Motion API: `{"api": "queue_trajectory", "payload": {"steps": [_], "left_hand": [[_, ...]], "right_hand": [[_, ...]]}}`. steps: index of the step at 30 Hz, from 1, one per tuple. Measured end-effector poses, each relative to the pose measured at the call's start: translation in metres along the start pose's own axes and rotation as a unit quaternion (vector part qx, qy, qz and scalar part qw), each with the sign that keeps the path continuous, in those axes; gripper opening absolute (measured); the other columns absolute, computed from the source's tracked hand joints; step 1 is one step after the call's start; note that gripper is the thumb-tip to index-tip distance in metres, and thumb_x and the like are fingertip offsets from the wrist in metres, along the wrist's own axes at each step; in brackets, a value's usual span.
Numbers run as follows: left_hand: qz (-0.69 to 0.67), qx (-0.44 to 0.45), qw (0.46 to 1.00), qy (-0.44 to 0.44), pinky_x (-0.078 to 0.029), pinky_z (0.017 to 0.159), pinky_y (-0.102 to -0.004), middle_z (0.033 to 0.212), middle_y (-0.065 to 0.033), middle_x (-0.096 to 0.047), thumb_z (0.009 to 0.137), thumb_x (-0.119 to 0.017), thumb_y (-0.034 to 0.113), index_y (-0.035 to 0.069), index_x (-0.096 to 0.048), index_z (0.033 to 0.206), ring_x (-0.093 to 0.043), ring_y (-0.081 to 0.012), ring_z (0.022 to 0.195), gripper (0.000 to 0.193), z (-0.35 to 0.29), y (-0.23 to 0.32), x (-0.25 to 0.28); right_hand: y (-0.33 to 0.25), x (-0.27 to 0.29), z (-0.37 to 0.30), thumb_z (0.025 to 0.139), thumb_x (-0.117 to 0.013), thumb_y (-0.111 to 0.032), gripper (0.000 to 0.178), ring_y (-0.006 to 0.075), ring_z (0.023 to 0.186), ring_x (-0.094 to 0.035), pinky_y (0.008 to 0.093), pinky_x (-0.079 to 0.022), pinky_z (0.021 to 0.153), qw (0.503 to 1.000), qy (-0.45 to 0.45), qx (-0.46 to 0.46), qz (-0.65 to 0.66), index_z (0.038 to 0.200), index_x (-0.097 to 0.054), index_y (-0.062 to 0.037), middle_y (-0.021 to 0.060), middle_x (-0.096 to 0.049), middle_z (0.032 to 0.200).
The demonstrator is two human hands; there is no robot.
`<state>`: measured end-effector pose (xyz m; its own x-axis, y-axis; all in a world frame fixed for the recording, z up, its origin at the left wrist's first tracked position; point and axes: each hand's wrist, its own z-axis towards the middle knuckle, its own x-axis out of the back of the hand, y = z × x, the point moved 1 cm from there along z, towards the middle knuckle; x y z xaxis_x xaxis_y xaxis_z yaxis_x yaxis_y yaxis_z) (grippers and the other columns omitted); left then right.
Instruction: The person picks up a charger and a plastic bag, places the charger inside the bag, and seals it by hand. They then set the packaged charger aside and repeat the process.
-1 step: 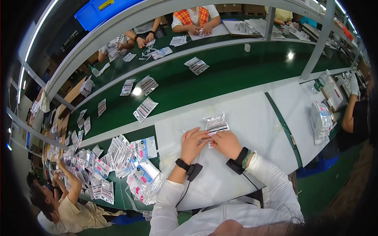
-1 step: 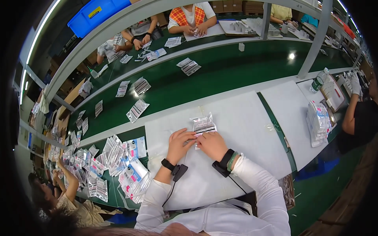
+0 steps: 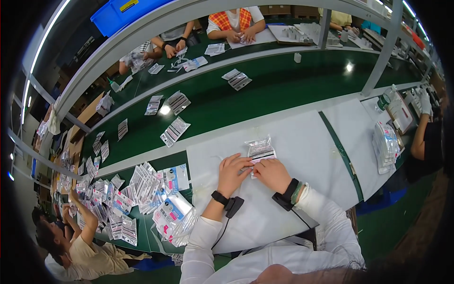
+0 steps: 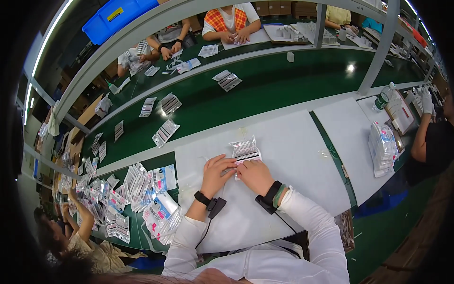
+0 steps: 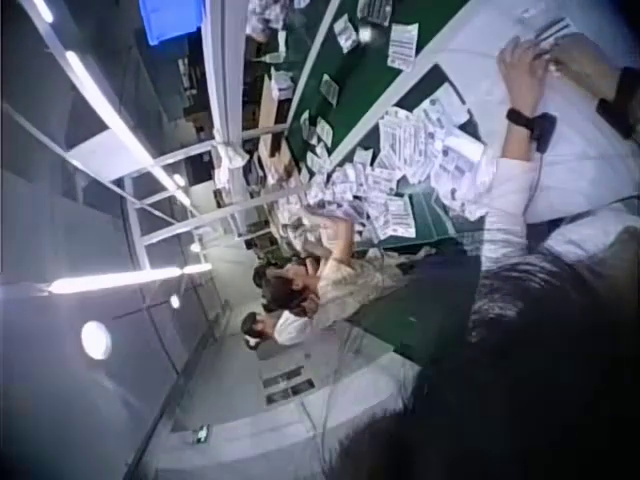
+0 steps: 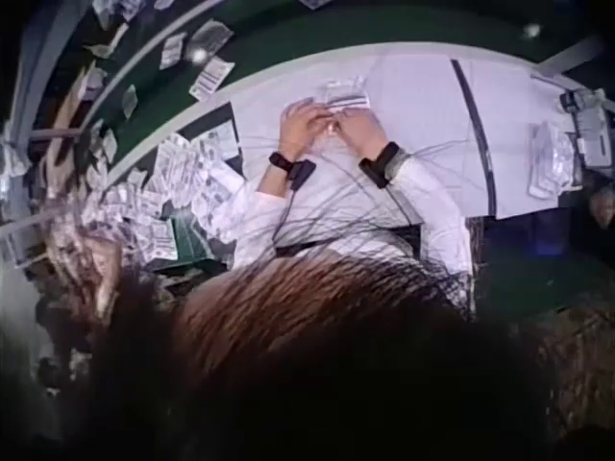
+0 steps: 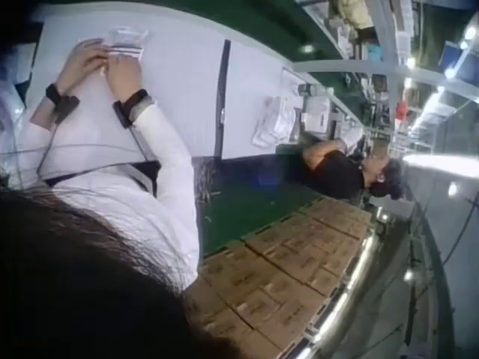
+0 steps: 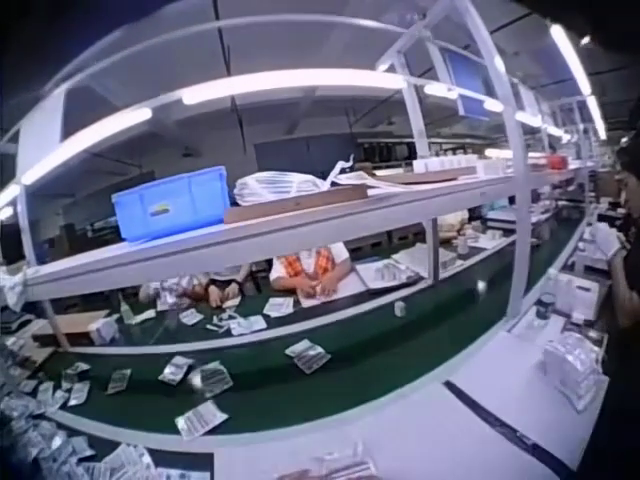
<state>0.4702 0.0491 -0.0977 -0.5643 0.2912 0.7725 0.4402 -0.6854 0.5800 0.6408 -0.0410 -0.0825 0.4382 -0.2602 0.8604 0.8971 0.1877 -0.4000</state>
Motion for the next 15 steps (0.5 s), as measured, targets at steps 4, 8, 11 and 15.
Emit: {"api": "queue_trajectory", "payload": {"steps": [4,8,11,15], "left_hand": [[0.018,-0.008,1.0,0.004,-0.026,0.109,-0.0443,0.127,0.0086,-0.063,0.083,-0.07,0.026,0.023,-0.071,0.109,-0.046,-0.0213,0.13,0.026,-0.007,-0.004,-0.004],[0.006,-0.016,1.0,-0.001,-0.026,0.11,-0.0479,0.128,0.0091,-0.06,0.081,-0.071,0.028,0.025,-0.069,0.112,-0.044,-0.0211,0.133,0.031,-0.005,-0.003,-0.01],[0.016,-0.017,1.0,0.004,-0.025,0.111,-0.0491,0.129,0.0094,-0.06,0.081,-0.071,0.028,0.025,-0.069,0.112,-0.043,-0.0215,0.134,0.031,-0.006,-0.003,-0.012],[0.022,-0.013,1.0,0.009,-0.024,0.112,-0.0497,0.128,0.0105,-0.059,0.081,-0.071,0.029,0.026,-0.068,0.112,-0.042,-0.0209,0.133,0.031,-0.013,-0.003,-0.013]], "right_hand": [[-0.012,-0.02,-0.012,0.082,-0.068,-0.025,0.018,0.0247,0.08,-0.064,0.0387,-0.049,0.074,0.997,0.043,0.052,-0.043,0.087,-0.063,-0.0086,0.0059,-0.062,0.081],[-0.003,-0.022,-0.013,0.082,-0.067,-0.022,0.016,0.0267,0.077,-0.063,0.0405,-0.049,0.068,0.996,0.048,0.061,-0.049,0.087,-0.061,-0.0076,0.0078,-0.061,0.081],[0.0,-0.017,-0.015,0.082,-0.066,-0.018,0.011,0.0288,0.076,-0.062,0.0432,-0.048,0.069,0.997,0.037,0.06,-0.007,0.086,-0.059,-0.0094,0.0083,-0.06,0.082],[-0.001,0.014,-0.036,0.086,-0.061,-0.016,0.011,0.0327,0.077,-0.062,0.0447,-0.049,0.067,0.999,-0.031,0.004,-0.034,0.087,-0.061,-0.0053,0.013,-0.06,0.083]]}}
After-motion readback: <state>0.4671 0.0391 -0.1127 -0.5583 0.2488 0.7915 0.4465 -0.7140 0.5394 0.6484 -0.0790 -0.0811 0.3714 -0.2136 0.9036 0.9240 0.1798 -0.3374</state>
